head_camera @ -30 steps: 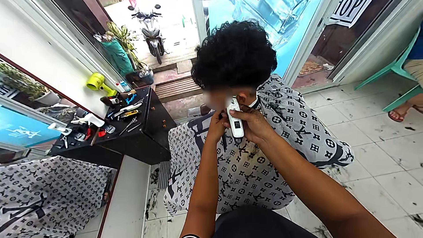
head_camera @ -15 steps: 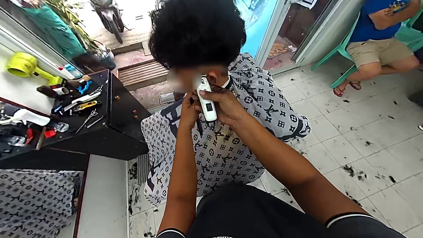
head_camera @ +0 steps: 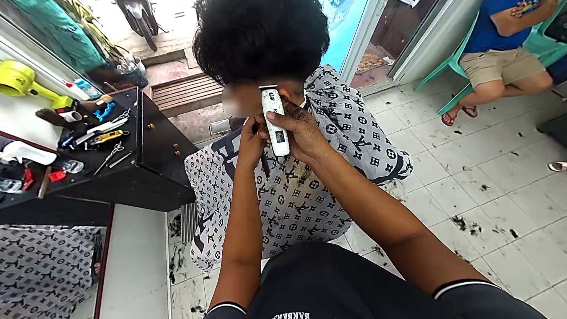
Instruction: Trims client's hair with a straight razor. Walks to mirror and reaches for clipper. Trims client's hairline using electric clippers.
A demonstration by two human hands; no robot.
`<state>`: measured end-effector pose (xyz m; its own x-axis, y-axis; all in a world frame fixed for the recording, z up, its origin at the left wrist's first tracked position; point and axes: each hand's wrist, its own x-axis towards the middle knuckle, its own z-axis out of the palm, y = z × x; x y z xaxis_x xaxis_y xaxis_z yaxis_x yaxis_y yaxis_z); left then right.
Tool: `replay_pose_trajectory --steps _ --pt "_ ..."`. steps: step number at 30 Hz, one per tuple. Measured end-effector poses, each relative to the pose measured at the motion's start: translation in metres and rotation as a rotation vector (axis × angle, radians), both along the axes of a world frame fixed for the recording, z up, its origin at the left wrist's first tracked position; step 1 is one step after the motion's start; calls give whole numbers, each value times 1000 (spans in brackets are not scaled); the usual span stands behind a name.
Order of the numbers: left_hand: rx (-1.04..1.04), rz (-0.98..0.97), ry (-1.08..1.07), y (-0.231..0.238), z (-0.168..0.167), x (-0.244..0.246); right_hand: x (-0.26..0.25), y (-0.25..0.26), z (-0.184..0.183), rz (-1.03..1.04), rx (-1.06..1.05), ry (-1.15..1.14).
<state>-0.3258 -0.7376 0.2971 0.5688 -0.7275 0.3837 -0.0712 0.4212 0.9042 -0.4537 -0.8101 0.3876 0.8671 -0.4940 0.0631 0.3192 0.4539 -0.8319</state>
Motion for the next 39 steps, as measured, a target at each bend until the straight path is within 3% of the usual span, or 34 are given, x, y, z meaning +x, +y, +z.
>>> replay_pose_trajectory --steps 8,17,19,21,23,25,28,31,35,39 --pt "-25 -30 14 0 -5 5 1 -3 -7 80 180 201" --pt "15 -24 57 0 -1 2 3 -1 1 29 90 137" --pt "39 -8 44 0 0 1 1 -3 -3 7 -82 112" --pt "97 38 12 4 3 -1 -7 -12 -11 17 -398 129" --pt "195 84 -98 16 5 -5 -27 -24 -15 98 -723 221" --pt "361 147 -208 36 5 -17 -53 -41 -15 225 -899 322" --pt "572 229 -182 80 -12 -53 -87 -87 -13 355 -970 368" --pt "697 324 47 121 -46 -105 -98 -144 -12 454 -869 369" --pt "960 395 327 150 -86 -225 -97 -196 -19 553 -601 378" --pt "1304 225 437 159 -127 -360 -78 -213 -30 633 -339 372"
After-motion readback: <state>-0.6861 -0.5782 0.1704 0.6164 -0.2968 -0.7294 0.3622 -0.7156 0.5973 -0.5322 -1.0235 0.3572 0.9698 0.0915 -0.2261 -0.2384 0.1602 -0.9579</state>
